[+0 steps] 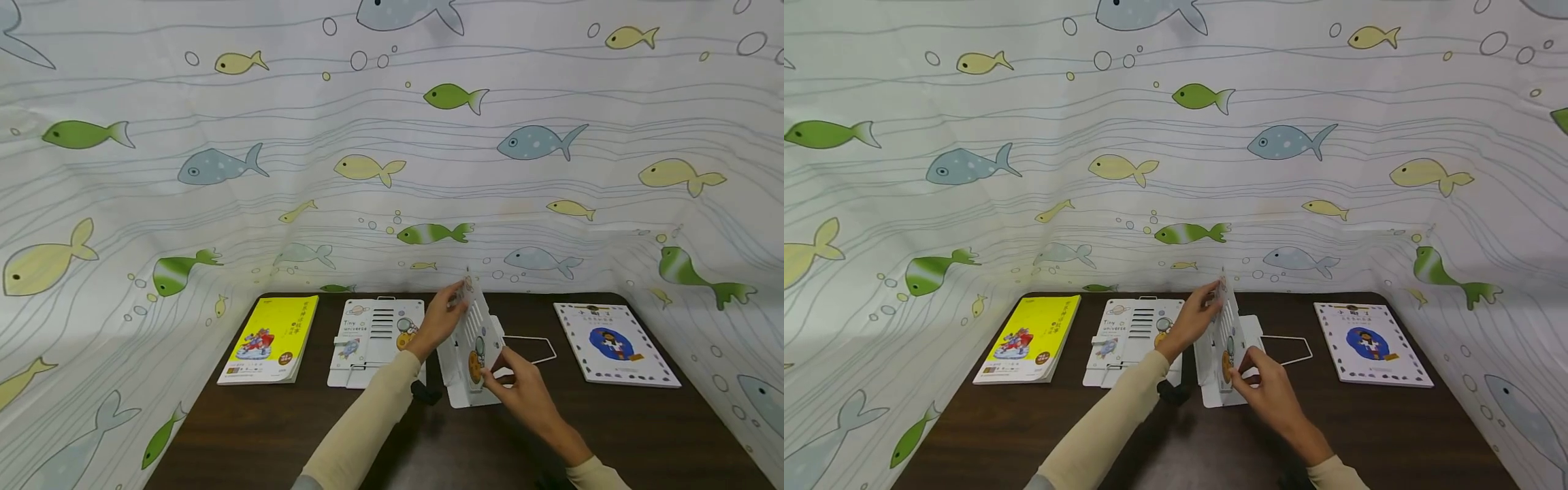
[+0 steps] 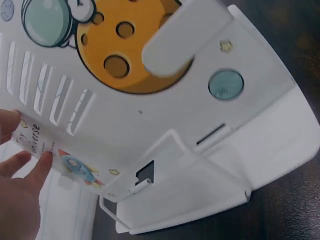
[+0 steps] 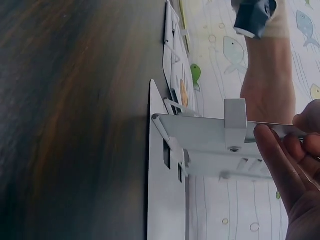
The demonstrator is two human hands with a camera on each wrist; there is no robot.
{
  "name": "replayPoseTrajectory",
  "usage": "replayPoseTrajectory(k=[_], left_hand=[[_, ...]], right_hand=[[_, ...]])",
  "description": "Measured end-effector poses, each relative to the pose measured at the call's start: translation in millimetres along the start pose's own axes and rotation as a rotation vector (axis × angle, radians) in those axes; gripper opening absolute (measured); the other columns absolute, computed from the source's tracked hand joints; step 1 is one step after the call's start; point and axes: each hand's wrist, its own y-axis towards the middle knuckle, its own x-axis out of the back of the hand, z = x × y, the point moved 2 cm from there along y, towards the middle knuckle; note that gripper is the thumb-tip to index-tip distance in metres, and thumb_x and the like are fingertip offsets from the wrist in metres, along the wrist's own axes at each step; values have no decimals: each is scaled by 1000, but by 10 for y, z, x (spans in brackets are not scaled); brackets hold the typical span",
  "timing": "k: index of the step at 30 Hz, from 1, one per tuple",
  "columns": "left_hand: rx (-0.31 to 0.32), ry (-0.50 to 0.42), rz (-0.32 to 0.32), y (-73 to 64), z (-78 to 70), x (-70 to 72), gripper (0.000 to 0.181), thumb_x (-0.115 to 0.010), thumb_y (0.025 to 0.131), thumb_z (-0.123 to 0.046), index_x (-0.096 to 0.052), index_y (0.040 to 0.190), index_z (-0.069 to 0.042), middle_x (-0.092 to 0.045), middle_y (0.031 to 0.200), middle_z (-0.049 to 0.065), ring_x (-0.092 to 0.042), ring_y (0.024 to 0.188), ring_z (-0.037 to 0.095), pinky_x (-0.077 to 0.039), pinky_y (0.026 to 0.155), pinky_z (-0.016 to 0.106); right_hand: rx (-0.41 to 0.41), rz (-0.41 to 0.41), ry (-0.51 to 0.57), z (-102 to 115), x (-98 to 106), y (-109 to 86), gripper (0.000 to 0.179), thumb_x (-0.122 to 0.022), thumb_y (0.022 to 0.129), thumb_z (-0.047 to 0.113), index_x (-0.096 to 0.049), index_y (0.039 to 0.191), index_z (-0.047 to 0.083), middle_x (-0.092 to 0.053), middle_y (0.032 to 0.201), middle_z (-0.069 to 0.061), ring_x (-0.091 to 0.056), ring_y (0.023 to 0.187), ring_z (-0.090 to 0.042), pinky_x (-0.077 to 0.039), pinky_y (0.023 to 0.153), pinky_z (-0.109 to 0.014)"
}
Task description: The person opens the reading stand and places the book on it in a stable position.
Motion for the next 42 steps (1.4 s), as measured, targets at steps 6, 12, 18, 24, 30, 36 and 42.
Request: replayPoseTrajectory(k=[6, 12, 18, 24, 30, 36, 42], left_hand=[[-35, 28, -8, 32, -29, 34, 45, -54, 112, -16, -51, 157, -10, -53, 158, 15, -56, 144, 33, -49, 116, 45], [-55, 8, -32, -7, -6, 117, 41, -57, 110, -17, -58, 150, -6, -59, 150, 16, -63, 135, 32, -53, 111, 44], [-45, -23, -71, -216, 22, 205, 31, -59, 109, -15, -66, 136, -1, -65, 135, 17, -68, 125, 31, -56, 107, 44], [-84, -47, -52, -633, 3, 237, 28, -61, 109, -14, -66, 132, 0, -65, 132, 15, -67, 124, 30, -58, 103, 39], [-131, -60, 45, -998, -122, 107, 38, -69, 104, -17, -60, 137, -2, -55, 137, 16, -61, 129, 36, -58, 106, 44], [-190, 18, 43, -1083, -166, -91, 53, -77, 100, -24, -51, 143, -8, -50, 143, 13, -59, 132, 32, -60, 103, 40], [-245, 30, -16, -1069, -182, -189, 43, -77, 97, -9, -57, 135, -7, -56, 134, 14, -64, 124, 30, -62, 94, 30]], right_hand=[[22, 36, 8, 27, -90, 87, 31, -83, 88, -4, -58, 91, 14, -63, 86, 9, -67, 80, -1, -62, 65, -21], [11, 58, 23, 55, -122, 129, 32, -84, 87, -3, -58, 92, 15, -62, 85, 10, -66, 81, 1, -62, 66, -21], [-53, 82, 38, 68, -123, 124, 31, -85, 88, 1, -58, 92, 16, -62, 85, 10, -70, 85, -3, -61, 67, -19], [-132, 85, 76, 32, -118, 90, 28, -84, 90, 4, -59, 92, 13, -66, 87, 5, -74, 88, -6, -62, 68, -21], [-158, 115, 137, 23, -82, 74, 25, -83, 91, 3, -60, 94, 14, -69, 87, 3, -74, 82, -7, -63, 71, -21], [-66, 180, 178, 23, -31, 111, 27, -80, 90, -5, -63, 100, 14, -69, 94, -7, -66, 90, 1, -64, 71, -24], [-112, 397, 229, -127, 163, 316, 13, -76, 97, 2, -69, 101, 12, -70, 99, -6, -70, 94, -8, -63, 77, -29]])
